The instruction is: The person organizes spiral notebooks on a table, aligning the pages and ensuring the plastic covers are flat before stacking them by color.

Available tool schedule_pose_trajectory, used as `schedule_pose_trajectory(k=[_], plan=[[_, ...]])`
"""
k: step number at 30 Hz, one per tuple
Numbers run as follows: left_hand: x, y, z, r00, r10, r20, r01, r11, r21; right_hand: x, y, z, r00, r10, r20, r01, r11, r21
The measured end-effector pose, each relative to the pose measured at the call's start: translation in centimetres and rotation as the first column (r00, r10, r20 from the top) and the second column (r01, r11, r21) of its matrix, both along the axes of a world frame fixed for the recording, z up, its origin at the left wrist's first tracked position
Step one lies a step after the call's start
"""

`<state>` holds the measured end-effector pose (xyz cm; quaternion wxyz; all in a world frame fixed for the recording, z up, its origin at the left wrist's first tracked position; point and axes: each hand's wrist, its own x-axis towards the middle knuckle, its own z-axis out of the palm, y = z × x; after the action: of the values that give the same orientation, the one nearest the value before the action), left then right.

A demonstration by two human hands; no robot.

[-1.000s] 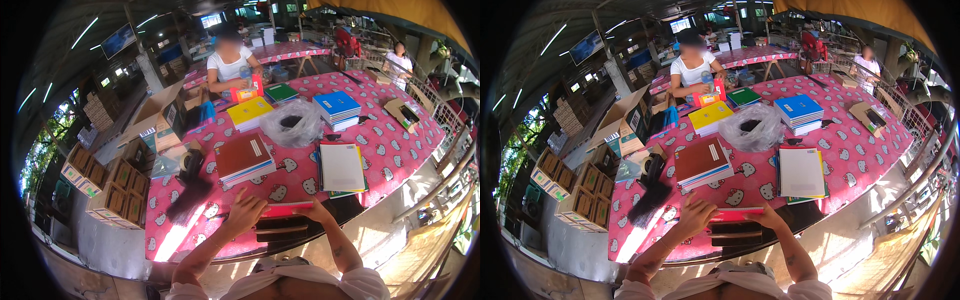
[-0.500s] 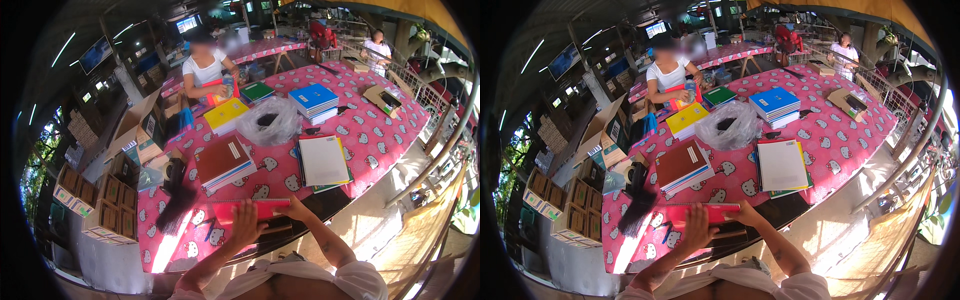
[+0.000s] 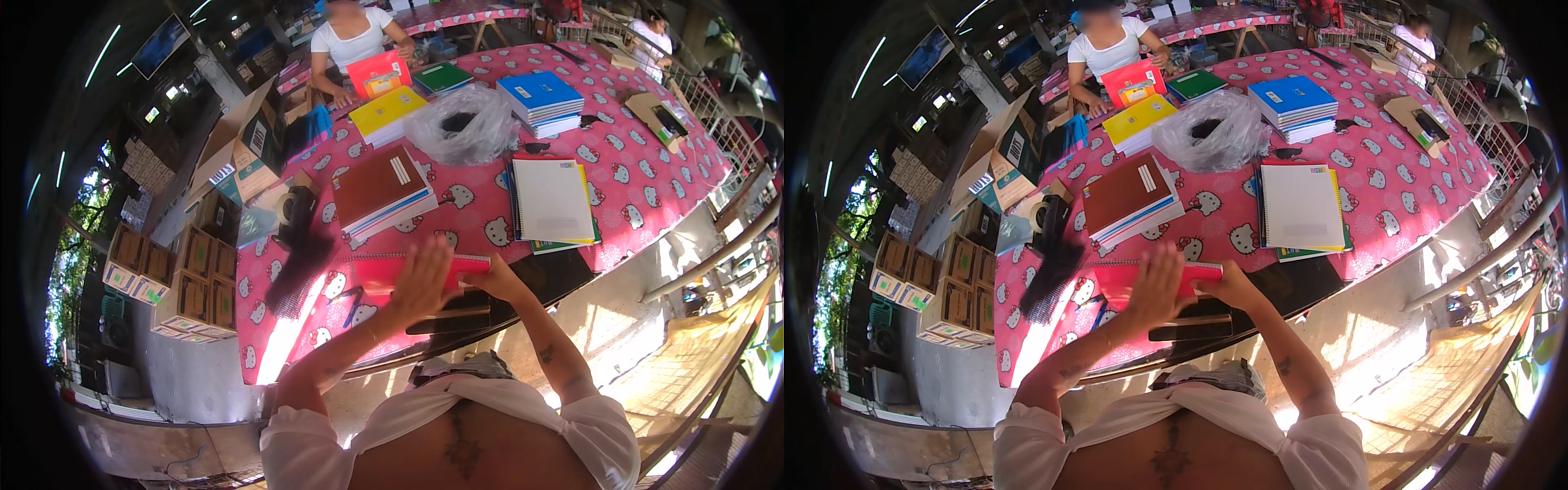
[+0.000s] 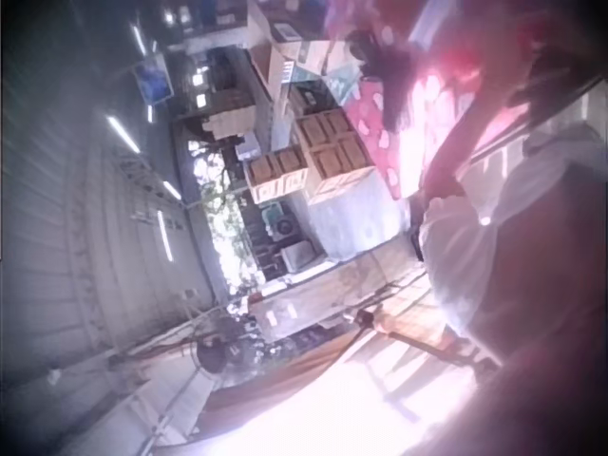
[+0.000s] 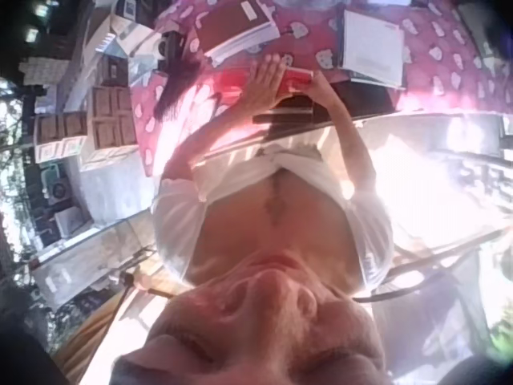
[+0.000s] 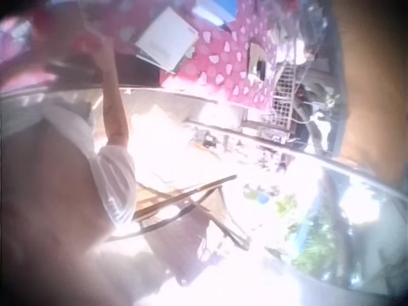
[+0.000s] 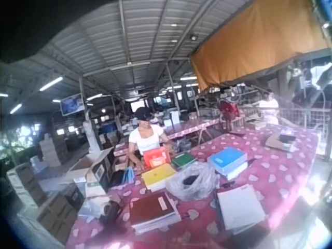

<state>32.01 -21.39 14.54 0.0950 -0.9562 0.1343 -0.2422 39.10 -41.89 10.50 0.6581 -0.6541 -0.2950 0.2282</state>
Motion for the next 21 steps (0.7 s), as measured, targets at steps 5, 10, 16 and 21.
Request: schedule_pose_trajectory(k=[5,10,16,21], plan=[[-2.0,-0.9,-1.5,0.98,-0.197,-0.019,0.197,0.98,-0.028,-1.0,0.9,1.8,0.983,-0.085,0.164,0.077,0.995,0.057],[-4.3,-1.2,-7.8,0.94,-0.337,0.048,0.339,0.94,-0.03,-1.0,1.8,-0.3,0.896,-0.186,0.403,0.115,0.974,0.195],[-1.2,-2.8,-2.5,0.97,-0.234,0.07,0.241,0.965,-0.103,-0.9,0.5,-1.2,0.999,-0.048,0.014,0.048,0.997,-0.055],[1.3,-2.6,2.1,0.968,-0.236,0.084,0.245,0.964,-0.108,-1.4,1.3,-0.6,0.991,-0.098,0.093,0.093,0.994,0.047]])
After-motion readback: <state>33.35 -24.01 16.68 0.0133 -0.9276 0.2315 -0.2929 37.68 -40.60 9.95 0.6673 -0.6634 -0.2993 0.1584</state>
